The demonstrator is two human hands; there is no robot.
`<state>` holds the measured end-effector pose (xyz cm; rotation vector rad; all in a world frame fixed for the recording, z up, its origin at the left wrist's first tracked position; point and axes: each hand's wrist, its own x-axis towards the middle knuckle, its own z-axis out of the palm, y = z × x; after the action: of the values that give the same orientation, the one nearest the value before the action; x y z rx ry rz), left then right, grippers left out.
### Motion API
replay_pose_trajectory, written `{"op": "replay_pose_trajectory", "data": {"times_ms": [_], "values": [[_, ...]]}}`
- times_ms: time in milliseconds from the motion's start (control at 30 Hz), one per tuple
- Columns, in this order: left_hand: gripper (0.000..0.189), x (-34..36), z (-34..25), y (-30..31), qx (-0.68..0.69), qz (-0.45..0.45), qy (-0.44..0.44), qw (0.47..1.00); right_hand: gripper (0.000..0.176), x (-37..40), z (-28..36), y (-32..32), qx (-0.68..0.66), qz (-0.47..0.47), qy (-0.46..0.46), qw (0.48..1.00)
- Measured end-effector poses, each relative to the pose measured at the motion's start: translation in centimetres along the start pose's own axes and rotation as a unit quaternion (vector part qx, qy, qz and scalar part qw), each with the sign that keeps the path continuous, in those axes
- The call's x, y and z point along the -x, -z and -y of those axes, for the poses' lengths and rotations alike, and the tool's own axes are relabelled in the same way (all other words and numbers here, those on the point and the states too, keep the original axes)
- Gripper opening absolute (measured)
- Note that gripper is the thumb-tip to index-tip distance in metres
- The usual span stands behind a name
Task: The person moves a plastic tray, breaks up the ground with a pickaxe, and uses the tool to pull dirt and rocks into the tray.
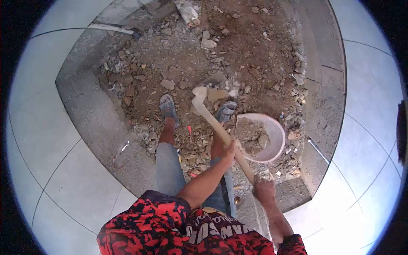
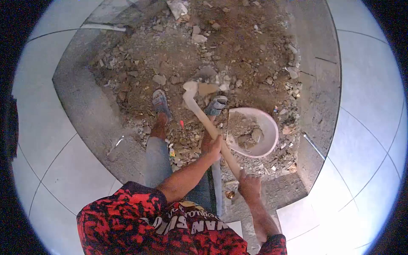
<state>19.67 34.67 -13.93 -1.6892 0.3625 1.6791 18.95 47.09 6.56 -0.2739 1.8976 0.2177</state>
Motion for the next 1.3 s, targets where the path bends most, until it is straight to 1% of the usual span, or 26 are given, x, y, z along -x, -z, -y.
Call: {"op": "replay_pose_trajectory", "data": {"times_ms": [33, 100, 133, 200, 233, 267, 333, 400, 433, 500, 567, 633, 733, 800, 833, 867, 900, 933, 967, 1000, 1100, 1133, 1167, 1200, 1233, 1300], "values": [[0.031, 1.7, -0.6, -0.4, -0.010, 0.000, 0.004, 1.000, 0.048, 0.6, 0.3, 0.4, -0.008, 0.001, -0.008, 1.000], [0.038, 6.9, -2.3, -1.6, -0.145, -0.037, -0.140, 0.979, 0.050, 1.9, 1.0, 1.4, -0.098, 0.014, 0.035, 0.994], [0.038, 4.4, -1.5, -0.2, -0.160, -0.035, -0.128, 0.978, 0.050, 2.8, 1.3, 1.8, -0.110, 0.021, 0.022, 0.993], [0.042, -2.9, -1.1, 3.6, -0.047, 0.028, 0.003, 0.999, 0.049, 3.1, 2.3, 3.0, -0.105, -0.058, 0.063, 0.991], [0.042, -1.9, -1.9, 3.9, -0.075, 0.023, 0.017, 0.997, 0.048, 3.8, 3.5, 3.9, -0.111, -0.112, 0.056, 0.986], [0.043, -0.8, -3.3, 3.3, -0.104, 0.048, -0.062, 0.991, 0.048, 4.0, 4.6, 5.1, -0.112, -0.169, 0.041, 0.978], [0.043, 0.7, -4.9, 3.8, -0.156, 0.088, -0.119, 0.977, 0.032, 3.9, 6.5, 6.9, -0.102, -0.178, 0.051, 0.977], [0.045, 1.6, -7.2, 4.4, -0.109, 0.100, -0.013, 0.989, 0.036, 3.2, 8.8, 8.0, -0.156, -0.192, 0.060, 0.967], [0.045, 2.3, -7.7, 4.0, -0.131, 0.109, -0.008, 0.985, 0.030, 2.5, 9.8, 7.8, -0.152, -0.199, 0.050, 0.967], [0.029, 4.8, -8.4, 5.6, -0.030, 0.136, 0.009, 0.990, 0.024, 2.5, 12.5, 8.6, -0.171, -0.204, 0.032, 0.963], [0.030, 6.9, -9.1, 5.7, -0.077, 0.113, 0.027, 0.990, 0.018, 2.8, 13.5, 11.2, -0.205, -0.306, 0.028, 0.929], [0.031, 7.4, -9.8, 5.2, -0.116, 0.093, 0.040, 0.988, 0.017, 2.3, 13.8, 11.9, -0.194, -0.326, 0.022, 0.925], [0.029, 7.8, -11.5, 5.6, -0.151, 0.134, 0.116, 0.972, 0.018, 1.7, 14.6, 12.1, -0.224, -0.335, 0.032, 0.915], [0.038, 9.5, -12.8, 5.3, -0.240, 0.244, 0.097, 0.934, 0.020, 1.9, 14.9, 12.7, -0.266, -0.332, 0.034, 0.904], [0.038, 11.5, -13.2, 4.7, -0.250, 0.243, 0.101, 0.932, 0.023, 2.5, 14.9, 13.7, -0.387, -0.314, 0.004, 0.867], [0.034, 13.7, -13.5, 3.8, -0.301, 0.330, 0.006, 0.895, 0.026, 2.7, 14.6, 14.0, -0.502, -0.294, -0.025, 0.813], [0.031, 14.0, -14.3, 4.1, -0.319, 0.319, -0.030, 0.892, 0.026, 2.7, 14.3, 13.0, -0.510, -0.293, -0.031, 0.808], [0.029, 14.3, -15.3, 4.5, -0.338, 0.305, -0.065, 0.888, 0.030, 2.4, 14.0, 11.4, -0.642, -0.323, 0.016, 0.695], [0.026, 13.7, -16.7, 4.6, -0.326, 0.200, -0.045, 0.923, 0.034, 1.7, 13.4, 9.6, -0.751, -0.345, 0.063, 0.560], [0.024, 15.3, -17.3, 4.4, -0.246, 0.215, -0.016, 0.945, 0.034, 1.0, 12.7, 7.2, -0.756, -0.343, 0.062, 0.554], [0.018, 23.0, -18.1, 0.8, -0.045, 0.199, 0.110, 0.973, 0.038, -1.8, 9.1, -3.4, -0.645, -0.324, -0.061, 0.690], [0.022, 22.1, -19.4, 1.1, -0.001, 0.195, 0.087, 0.977, 0.039, -3.1, 7.1, -7.6, -0.603, -0.290, -0.094, 0.738], [0.023, 21.5, -20.3, 0.8, 0.023, 0.187, 0.073, 0.979, 0.040, -5.9, 5.1, -13.8, -0.611, -0.291, -0.110, 0.728], [0.024, 21.6, -20.8, 0.0, 0.040, 0.175, 0.073, 0.981, 0.039, -10.5, 3.3, -22.4, -0.539, -0.373, -0.166, 0.736], [0.025, 21.7, -20.8, -1.4, 0.053, 0.158, 0.089, 0.982, 0.036, -9.1, 0.1, -22.3, -0.549, -0.234, -0.246, 0.764], [0.028, 22.2, -19.8, -3.8, 0.095, 0.116, 0.135, 0.979, 0.033, -12.2, -5.8, -28.7, -0.487, -0.231, -0.305, 0.785]]}}
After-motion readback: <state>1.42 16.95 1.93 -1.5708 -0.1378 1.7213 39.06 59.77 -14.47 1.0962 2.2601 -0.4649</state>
